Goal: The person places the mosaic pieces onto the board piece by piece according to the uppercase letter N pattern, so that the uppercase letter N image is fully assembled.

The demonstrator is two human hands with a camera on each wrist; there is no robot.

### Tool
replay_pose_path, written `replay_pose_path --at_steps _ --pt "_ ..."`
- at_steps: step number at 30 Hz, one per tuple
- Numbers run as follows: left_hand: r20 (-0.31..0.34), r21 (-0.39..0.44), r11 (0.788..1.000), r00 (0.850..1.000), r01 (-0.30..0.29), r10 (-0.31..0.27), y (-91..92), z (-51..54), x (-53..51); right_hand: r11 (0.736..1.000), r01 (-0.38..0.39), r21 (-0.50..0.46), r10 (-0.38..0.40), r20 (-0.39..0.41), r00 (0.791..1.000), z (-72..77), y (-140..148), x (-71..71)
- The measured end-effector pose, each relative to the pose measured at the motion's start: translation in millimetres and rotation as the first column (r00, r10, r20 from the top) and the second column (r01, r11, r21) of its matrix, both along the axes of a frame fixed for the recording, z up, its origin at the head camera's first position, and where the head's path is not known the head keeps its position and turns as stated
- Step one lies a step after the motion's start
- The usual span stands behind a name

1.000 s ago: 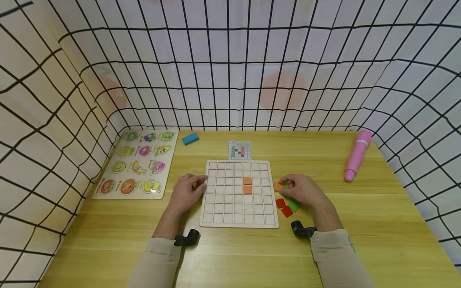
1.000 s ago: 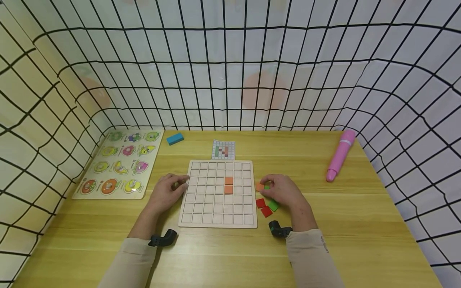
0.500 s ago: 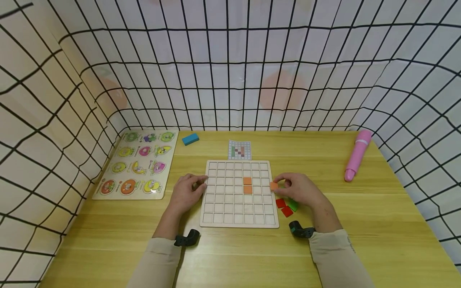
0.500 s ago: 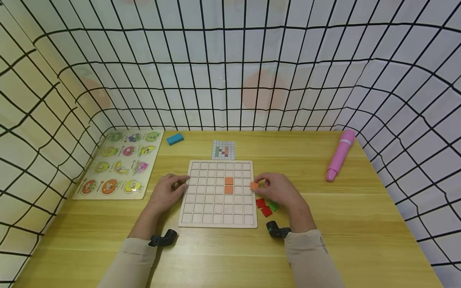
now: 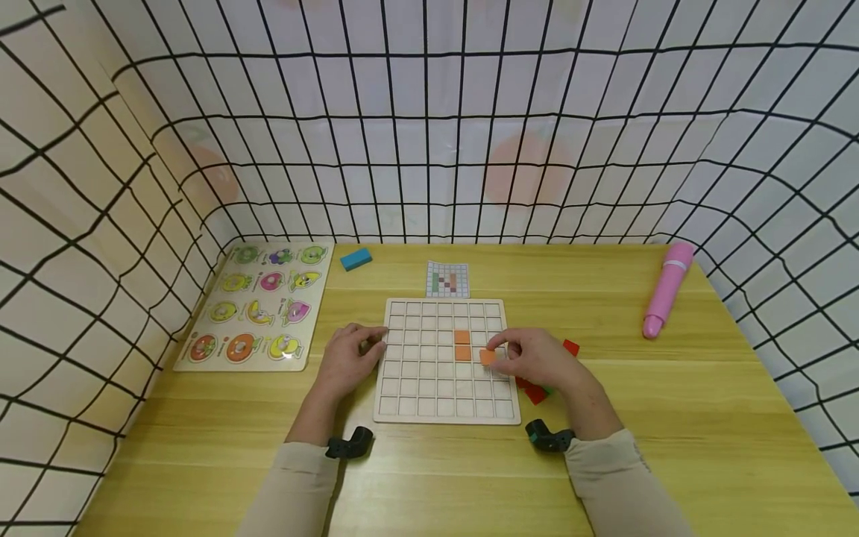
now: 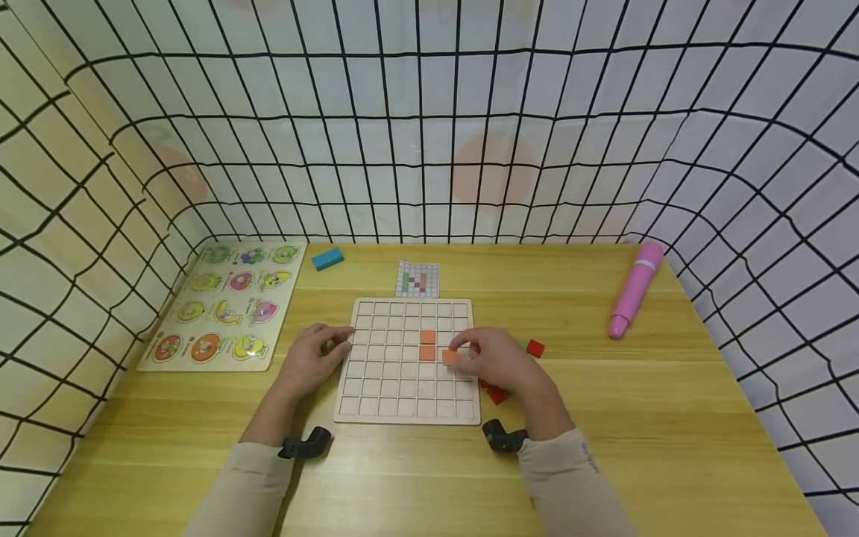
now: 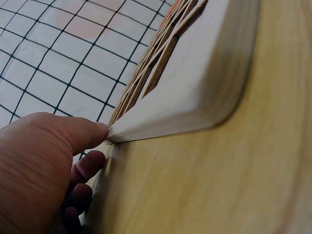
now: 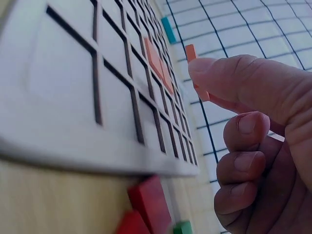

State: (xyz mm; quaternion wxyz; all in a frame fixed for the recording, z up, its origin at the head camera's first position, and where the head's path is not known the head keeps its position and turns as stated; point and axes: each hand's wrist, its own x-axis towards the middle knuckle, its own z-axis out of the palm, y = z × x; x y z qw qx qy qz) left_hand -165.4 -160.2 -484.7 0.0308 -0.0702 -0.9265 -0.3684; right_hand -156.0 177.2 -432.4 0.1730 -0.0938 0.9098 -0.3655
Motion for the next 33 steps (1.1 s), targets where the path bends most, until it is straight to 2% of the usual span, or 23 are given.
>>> replay_pose_path --at_steps 6,10,17,27,33 --pt "-0.001 0.004 1.000 1.000 -0.003 0.003 0.0 -0.2 0.2 0.997 -0.082 0.002 0.082 -0.018 0.996 -3.7 -13.3 3.5" --pt "-0.005 0.001 1.000 1.000 -0.001 0.001 0.0 -1.0 -0.2 0.995 -0.097 0.005 0.097 -0.005 0.995 -8.4 -22.5 4.7" --pt "-0.004 -0.003 1.000 1.000 0.004 -0.004 -0.2 -0.7 -0.5 0.990 -0.138 0.033 0.139 -0.040 0.989 -18.5 -33.4 3.9" --pt "0.005 -0.009 1.000 1.000 0.006 -0.006 0.0 1.5 -0.5 0.987 -0.117 0.107 0.126 -0.077 0.989 -19.2 -38.2 4.3" --pt "0.012 -0.009 1.000 1.000 0.001 -0.001 0.1 1.4 0.2 0.988 -0.113 0.110 0.122 -0.077 0.990 -18.2 -39.3 5.2"
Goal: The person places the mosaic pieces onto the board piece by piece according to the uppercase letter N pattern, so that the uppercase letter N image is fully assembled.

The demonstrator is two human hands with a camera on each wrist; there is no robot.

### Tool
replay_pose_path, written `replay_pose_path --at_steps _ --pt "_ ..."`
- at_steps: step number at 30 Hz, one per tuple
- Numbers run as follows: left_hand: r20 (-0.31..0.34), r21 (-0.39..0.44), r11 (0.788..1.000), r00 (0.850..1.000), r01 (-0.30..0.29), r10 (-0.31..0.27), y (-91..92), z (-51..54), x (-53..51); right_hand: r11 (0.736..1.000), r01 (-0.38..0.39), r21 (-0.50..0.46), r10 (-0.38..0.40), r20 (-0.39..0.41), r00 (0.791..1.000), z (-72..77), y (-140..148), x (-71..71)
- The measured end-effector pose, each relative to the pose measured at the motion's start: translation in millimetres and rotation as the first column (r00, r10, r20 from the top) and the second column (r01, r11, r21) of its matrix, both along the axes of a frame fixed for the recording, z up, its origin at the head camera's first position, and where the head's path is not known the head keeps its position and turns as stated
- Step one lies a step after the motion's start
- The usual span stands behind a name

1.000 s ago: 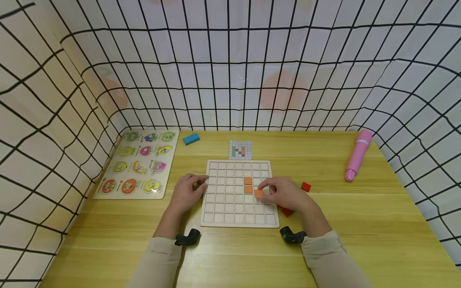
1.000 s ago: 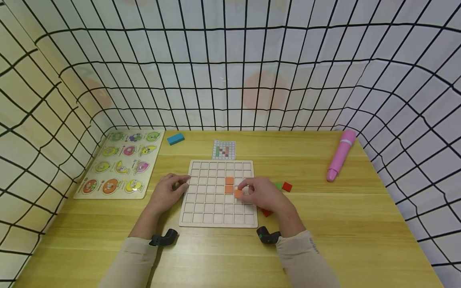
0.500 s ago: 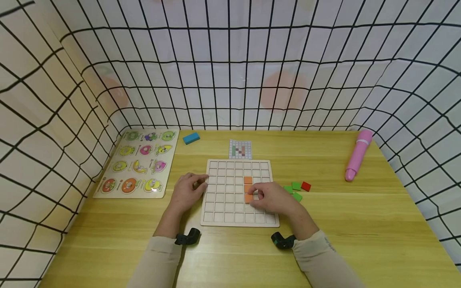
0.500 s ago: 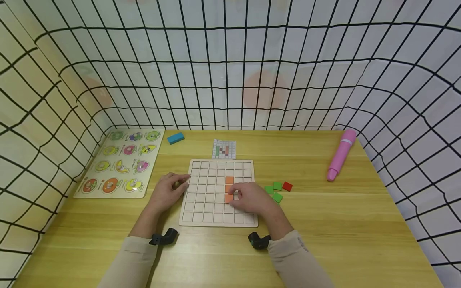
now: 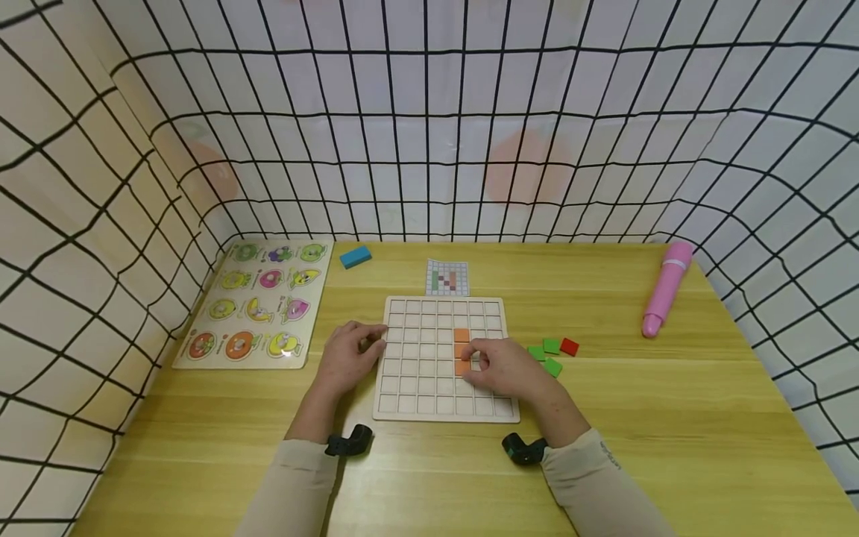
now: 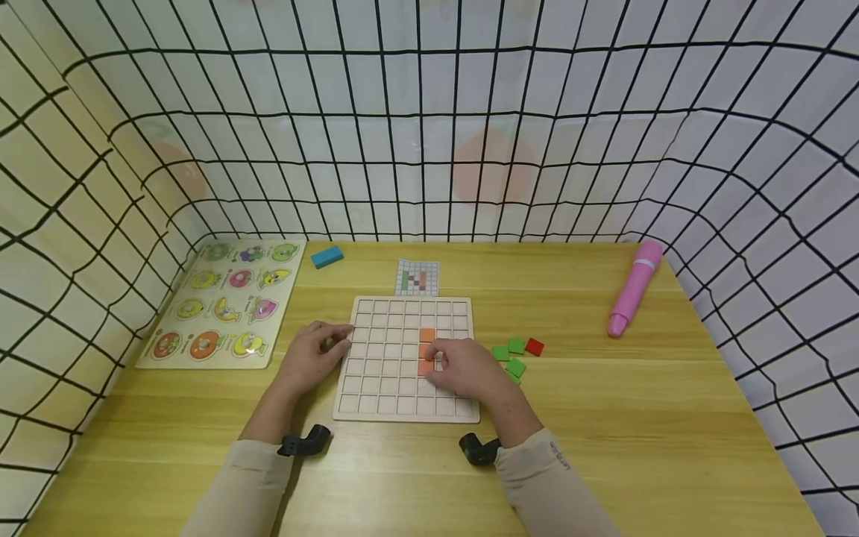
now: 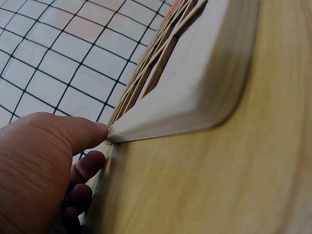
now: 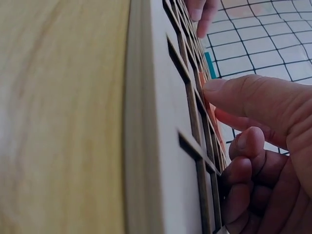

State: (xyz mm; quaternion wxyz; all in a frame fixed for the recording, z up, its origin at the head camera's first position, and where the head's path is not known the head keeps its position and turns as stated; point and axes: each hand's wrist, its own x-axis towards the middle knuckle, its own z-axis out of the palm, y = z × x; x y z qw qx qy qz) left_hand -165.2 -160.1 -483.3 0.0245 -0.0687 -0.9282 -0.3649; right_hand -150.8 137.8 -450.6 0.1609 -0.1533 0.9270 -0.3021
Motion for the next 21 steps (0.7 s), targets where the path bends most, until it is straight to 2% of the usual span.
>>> replay_pose_path --at_steps 7,11,14,21 --pt "-0.005 0.012 1.000 1.000 -0.007 0.007 0.1 -1.8 -1.3 0.997 0.053 -0.062 -0.049 0.060 0.997 5.7 5.5 -0.3" --pt "-0.008 0.008 1.000 1.000 -0.002 0.002 -1.1 -3.2 -1.5 0.993 0.070 -0.096 -0.064 0.065 0.996 11.3 14.1 -1.7" --pt "-0.004 0.002 1.000 1.000 0.004 -0.004 -0.7 -3.1 -1.4 0.991 0.087 -0.106 -0.081 0.055 0.995 13.3 25.8 -3.0" --pt "-0.003 0.003 1.000 1.000 -0.002 0.002 -0.3 -1.5 -0.7 0.977 0.189 -0.094 -0.183 0.071 0.981 13.3 59.6 -5.7"
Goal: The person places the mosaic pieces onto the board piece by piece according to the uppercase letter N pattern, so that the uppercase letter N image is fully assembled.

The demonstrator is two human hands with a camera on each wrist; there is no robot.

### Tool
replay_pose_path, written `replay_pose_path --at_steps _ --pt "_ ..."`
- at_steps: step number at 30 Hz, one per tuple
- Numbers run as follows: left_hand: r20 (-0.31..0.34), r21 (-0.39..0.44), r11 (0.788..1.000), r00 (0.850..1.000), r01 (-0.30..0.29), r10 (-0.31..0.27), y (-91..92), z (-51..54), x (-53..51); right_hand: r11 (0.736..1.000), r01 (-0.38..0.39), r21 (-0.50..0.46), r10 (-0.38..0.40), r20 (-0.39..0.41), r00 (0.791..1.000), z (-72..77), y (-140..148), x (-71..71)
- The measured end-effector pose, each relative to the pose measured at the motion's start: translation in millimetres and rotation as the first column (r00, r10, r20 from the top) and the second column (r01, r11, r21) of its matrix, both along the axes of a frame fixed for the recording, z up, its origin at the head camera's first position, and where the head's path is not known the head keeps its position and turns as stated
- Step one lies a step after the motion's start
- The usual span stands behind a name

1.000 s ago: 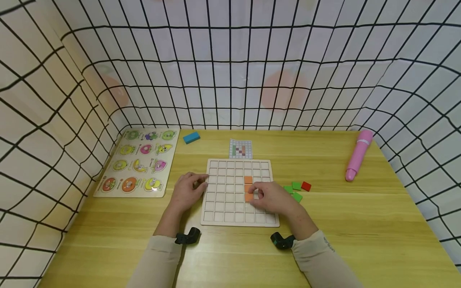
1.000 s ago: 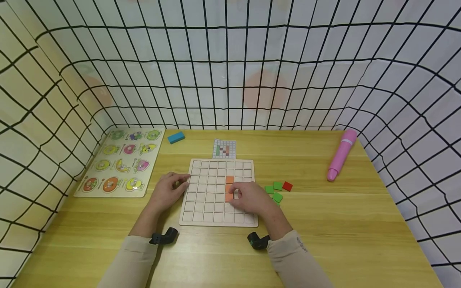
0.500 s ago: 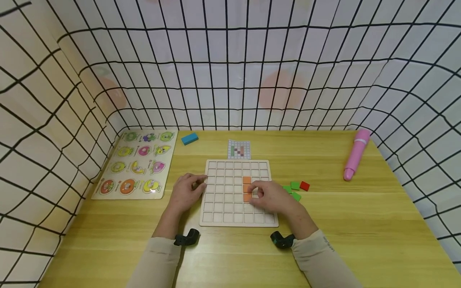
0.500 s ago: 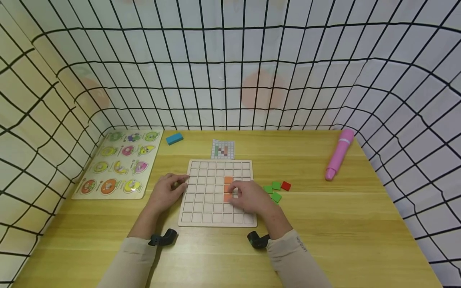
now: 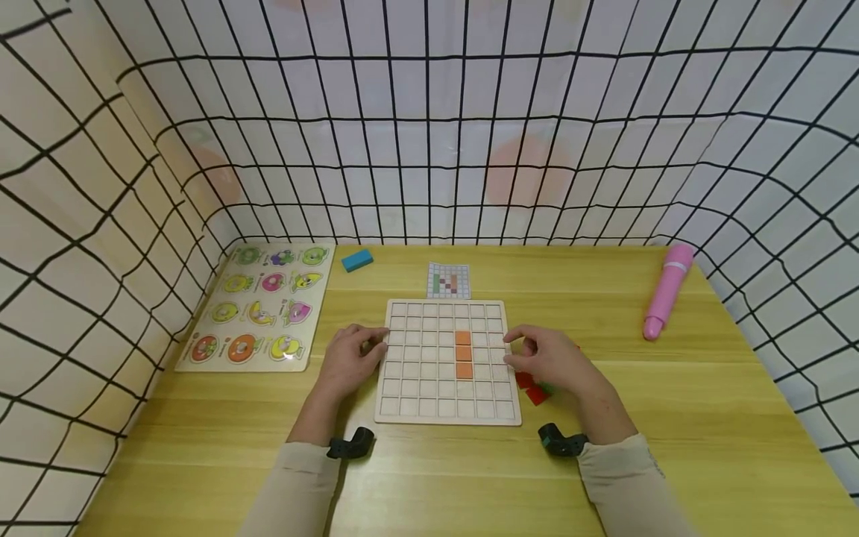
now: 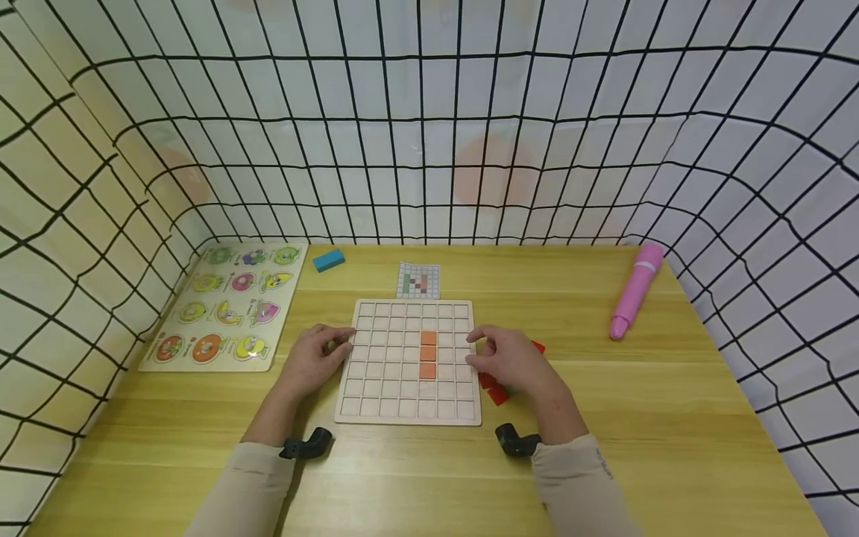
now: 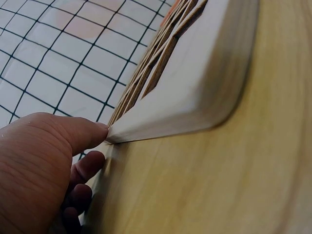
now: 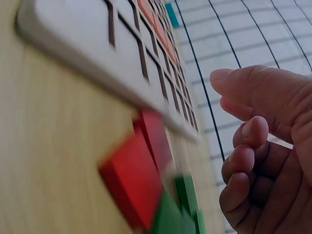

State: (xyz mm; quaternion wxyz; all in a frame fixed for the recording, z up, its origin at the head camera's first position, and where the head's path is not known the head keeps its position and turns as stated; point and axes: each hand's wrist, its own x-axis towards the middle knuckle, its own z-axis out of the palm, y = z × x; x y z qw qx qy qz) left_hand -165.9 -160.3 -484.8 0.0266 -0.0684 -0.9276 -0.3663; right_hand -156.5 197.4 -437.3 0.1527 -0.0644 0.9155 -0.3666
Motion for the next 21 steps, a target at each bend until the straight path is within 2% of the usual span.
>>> replay_pose_path --at_steps 8,15,21 --pt "0.002 -0.002 1.000 1.000 -0.001 0.001 0.0 -0.9 -1.0 0.998 0.053 0.024 -0.053 -0.021 0.998 0.1 39.6 -1.4" --pt "0.004 0.000 1.000 1.000 0.008 -0.008 0.2 -0.9 -1.2 0.991 0.129 0.045 -0.128 -0.025 0.991 -3.6 67.4 -1.3" --pt "0.005 -0.007 1.000 1.000 0.003 -0.003 -0.3 -0.1 -0.6 0.988 0.140 0.067 -0.139 -0.024 0.990 -10.3 84.0 -1.4"
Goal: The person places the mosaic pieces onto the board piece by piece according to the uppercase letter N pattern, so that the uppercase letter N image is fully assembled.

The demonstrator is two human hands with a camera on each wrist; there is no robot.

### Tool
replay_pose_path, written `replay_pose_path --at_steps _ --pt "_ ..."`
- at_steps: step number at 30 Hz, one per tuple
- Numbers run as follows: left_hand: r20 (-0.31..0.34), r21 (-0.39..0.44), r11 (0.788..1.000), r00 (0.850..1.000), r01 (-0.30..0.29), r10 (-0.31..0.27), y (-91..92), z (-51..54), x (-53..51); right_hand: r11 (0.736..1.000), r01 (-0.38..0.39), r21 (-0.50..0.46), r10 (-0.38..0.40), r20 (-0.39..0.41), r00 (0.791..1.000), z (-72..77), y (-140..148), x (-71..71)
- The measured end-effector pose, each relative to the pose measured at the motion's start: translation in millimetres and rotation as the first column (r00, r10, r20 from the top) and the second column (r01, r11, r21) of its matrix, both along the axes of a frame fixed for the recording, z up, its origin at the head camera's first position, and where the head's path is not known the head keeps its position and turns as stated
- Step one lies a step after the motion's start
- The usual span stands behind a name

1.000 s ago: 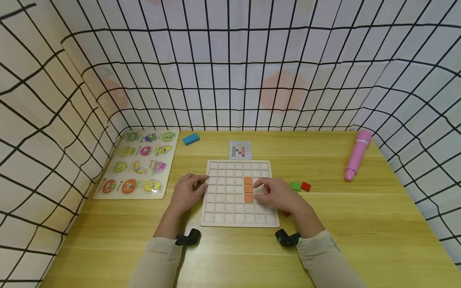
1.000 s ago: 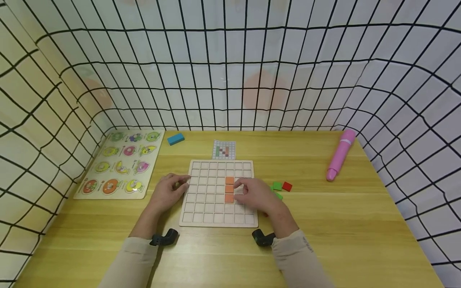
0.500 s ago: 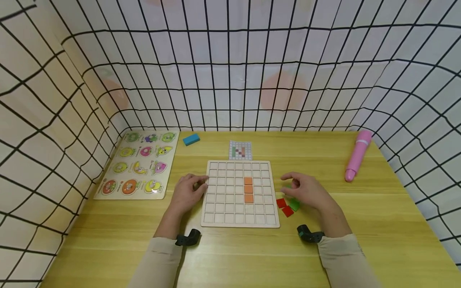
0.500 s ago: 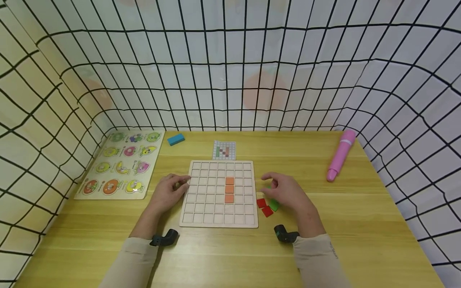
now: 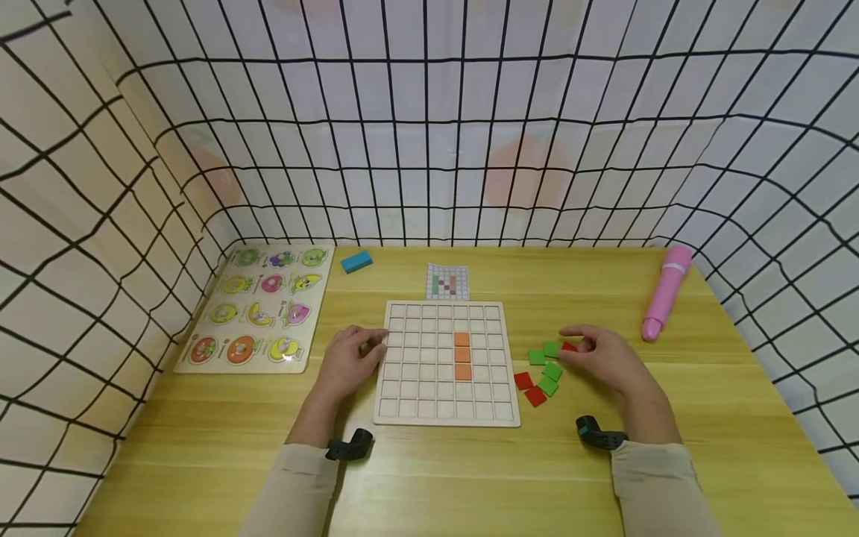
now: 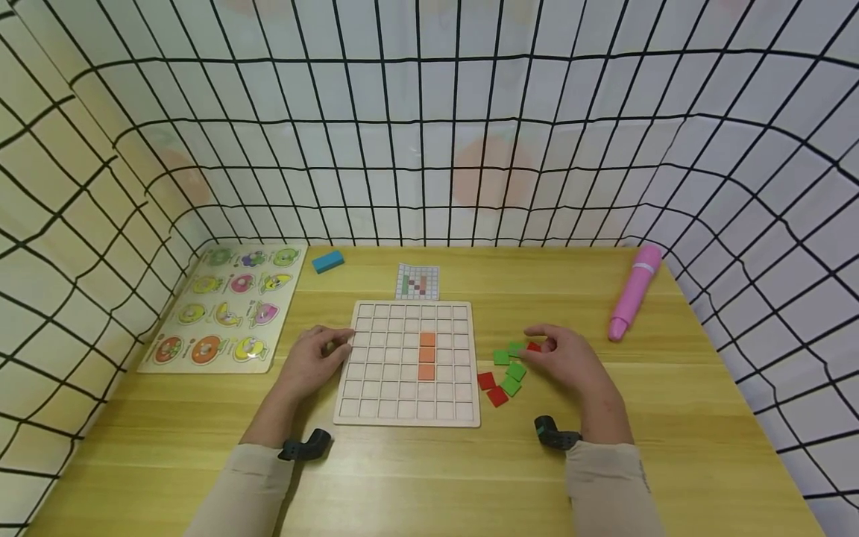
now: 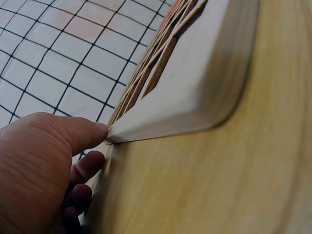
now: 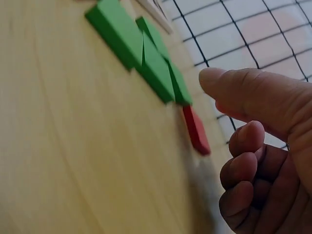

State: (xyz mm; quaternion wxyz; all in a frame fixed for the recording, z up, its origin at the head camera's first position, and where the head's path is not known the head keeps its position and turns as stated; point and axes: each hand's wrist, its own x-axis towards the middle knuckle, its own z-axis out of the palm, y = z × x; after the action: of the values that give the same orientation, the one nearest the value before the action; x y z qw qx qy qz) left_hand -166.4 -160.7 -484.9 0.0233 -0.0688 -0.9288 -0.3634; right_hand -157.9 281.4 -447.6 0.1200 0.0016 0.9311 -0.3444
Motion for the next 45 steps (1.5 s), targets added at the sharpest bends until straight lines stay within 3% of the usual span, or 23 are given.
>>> replay_pose_path --at_steps 10,33,45 --pt "-0.001 0.005 1.000 1.000 -0.002 0.002 -1.9 3.0 0.7 0.998 0.039 -0.040 -0.037 0.037 0.999 -10.6 13.2 3.2" --pt "-0.012 0.002 1.000 1.000 0.023 -0.023 1.3 1.2 -2.3 0.999 0.032 0.011 -0.032 0.032 0.999 -9.0 18.8 4.7" --pt "0.000 0.005 1.000 1.000 0.004 -0.004 -0.2 0.1 0.8 0.999 0.041 0.032 -0.042 0.024 0.999 -12.7 16.6 2.9"
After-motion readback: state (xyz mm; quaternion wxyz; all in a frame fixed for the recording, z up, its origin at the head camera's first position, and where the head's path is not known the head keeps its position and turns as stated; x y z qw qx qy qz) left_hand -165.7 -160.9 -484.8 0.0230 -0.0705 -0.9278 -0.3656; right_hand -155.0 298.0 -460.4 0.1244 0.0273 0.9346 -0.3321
